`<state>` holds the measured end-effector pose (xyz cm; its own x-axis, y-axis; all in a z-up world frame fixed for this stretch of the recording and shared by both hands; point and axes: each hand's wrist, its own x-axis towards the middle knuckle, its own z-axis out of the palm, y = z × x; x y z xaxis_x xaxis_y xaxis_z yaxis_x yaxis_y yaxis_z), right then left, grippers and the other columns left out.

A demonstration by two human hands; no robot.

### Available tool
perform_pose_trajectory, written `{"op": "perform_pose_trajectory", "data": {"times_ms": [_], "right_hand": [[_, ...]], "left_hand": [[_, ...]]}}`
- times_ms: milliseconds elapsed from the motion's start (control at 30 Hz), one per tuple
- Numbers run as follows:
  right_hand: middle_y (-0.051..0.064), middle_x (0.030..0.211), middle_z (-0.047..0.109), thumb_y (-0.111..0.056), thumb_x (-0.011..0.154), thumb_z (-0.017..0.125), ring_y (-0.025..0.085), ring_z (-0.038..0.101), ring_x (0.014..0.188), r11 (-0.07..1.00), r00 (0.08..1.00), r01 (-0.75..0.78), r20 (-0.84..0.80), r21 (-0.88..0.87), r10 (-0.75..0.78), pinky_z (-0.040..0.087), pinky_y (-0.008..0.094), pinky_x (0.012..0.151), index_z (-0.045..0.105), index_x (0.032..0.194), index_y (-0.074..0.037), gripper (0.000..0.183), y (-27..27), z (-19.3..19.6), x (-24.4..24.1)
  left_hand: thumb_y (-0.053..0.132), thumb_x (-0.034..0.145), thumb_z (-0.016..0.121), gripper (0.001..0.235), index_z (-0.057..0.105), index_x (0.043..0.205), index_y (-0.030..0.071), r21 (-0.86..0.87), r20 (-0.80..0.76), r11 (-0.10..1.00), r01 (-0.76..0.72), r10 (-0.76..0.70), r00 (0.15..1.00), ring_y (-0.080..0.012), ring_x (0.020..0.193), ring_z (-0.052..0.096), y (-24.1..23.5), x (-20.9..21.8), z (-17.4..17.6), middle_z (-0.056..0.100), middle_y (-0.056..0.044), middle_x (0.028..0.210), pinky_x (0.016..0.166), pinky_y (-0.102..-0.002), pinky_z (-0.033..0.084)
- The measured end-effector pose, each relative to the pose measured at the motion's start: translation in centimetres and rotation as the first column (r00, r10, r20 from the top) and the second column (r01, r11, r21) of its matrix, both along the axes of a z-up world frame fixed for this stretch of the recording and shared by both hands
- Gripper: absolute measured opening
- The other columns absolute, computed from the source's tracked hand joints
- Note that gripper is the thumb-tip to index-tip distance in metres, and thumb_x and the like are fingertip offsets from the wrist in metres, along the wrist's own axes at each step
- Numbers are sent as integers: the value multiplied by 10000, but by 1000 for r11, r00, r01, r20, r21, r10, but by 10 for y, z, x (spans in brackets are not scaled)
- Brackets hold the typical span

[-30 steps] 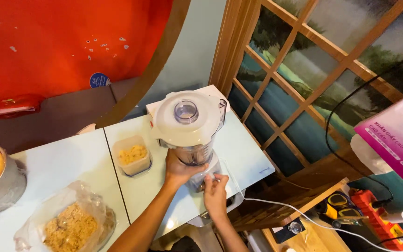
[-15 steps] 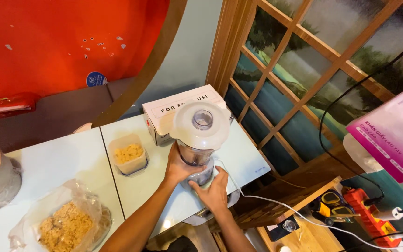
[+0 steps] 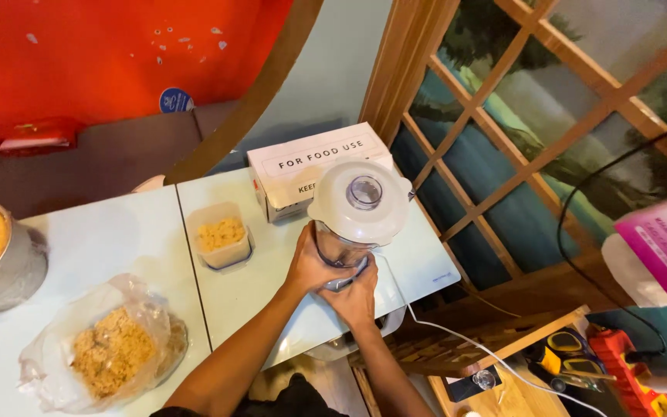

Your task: The person secures a blender lid, blends a granular food item, then opens the blender and transfers the blended contents into a plastic bag. The process is repeated with a second batch of granular food.

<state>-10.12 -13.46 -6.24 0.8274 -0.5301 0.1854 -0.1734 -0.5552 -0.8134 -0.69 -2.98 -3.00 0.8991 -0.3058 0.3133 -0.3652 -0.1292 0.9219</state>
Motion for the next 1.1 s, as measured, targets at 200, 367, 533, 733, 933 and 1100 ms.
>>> {"op": "perform_pose_trajectory", "data": {"times_ms": [200, 367, 533, 733, 933, 1100], "right_hand": [[279, 1309, 460, -368, 463, 1002, 451, 450, 1266, 996, 996, -16, 90, -90, 24, 406, 507, 1060, 336, 1412, 66, 1238, 1, -6, 10], [255, 1234, 486, -354, 509, 955, 434, 475, 1189, 994, 992, 16, 124, -104, -3, 411, 521, 1024, 459, 1314, 38, 1023, 6, -10, 13], [229, 1238, 516, -319, 621, 896, 451, 458, 1199, 981, 983, 1, 179, -194, 34, 399, 533, 1043, 561, 1274, 8, 803, 10, -22, 13], [271, 1237, 487, -298, 689, 831, 481, 430, 1202, 989, 985, 63, 169, -133, -40, 386, 542, 991, 477, 1303, 54, 791, 11, -34, 12], [252, 1232, 496, -304, 716, 837, 466, 450, 1211, 970, 976, 86, 216, -226, -36, 378, 553, 1067, 485, 1274, 27, 738, 9, -49, 14], [303, 1259, 465, -359, 657, 852, 498, 436, 1224, 978, 983, 119, 159, -173, -91, 369, 559, 1068, 390, 1336, 75, 928, 4, -60, 15]], "left_hand": [[441, 447, 1026, 1286, 392, 1460, -34, 59, 212, 998, -11, -2, 977, -402, 1282, 569, 5, 4, 12, 558, -259, 1373, 1049, -460, 476], [492, 475, 978, 1223, 405, 1437, -1, 65, -29, 996, -64, 66, 997, -351, 1179, 672, -5, -9, 26, 653, -196, 1287, 983, -428, 544], [525, 443, 990, 1203, 425, 1372, 9, 217, -56, 963, -160, 176, 983, -386, 1145, 656, -10, -13, 11, 642, -216, 1257, 956, -451, 542], [547, 435, 956, 1206, 432, 1406, 59, 166, -158, 974, -155, 182, 971, -362, 1173, 658, -11, -17, 18, 652, -179, 1287, 967, -461, 534], [552, 468, 963, 1170, 440, 1391, 58, 124, 0, 968, -219, 221, 975, -372, 1182, 644, -15, -17, 3, 635, -181, 1290, 984, -471, 522], [597, 483, 945, 1162, 462, 1393, 60, 92, 71, 958, -271, 265, 962, -380, 1183, 641, -21, -18, -5, 635, -179, 1307, 1005, -482, 520]]}}
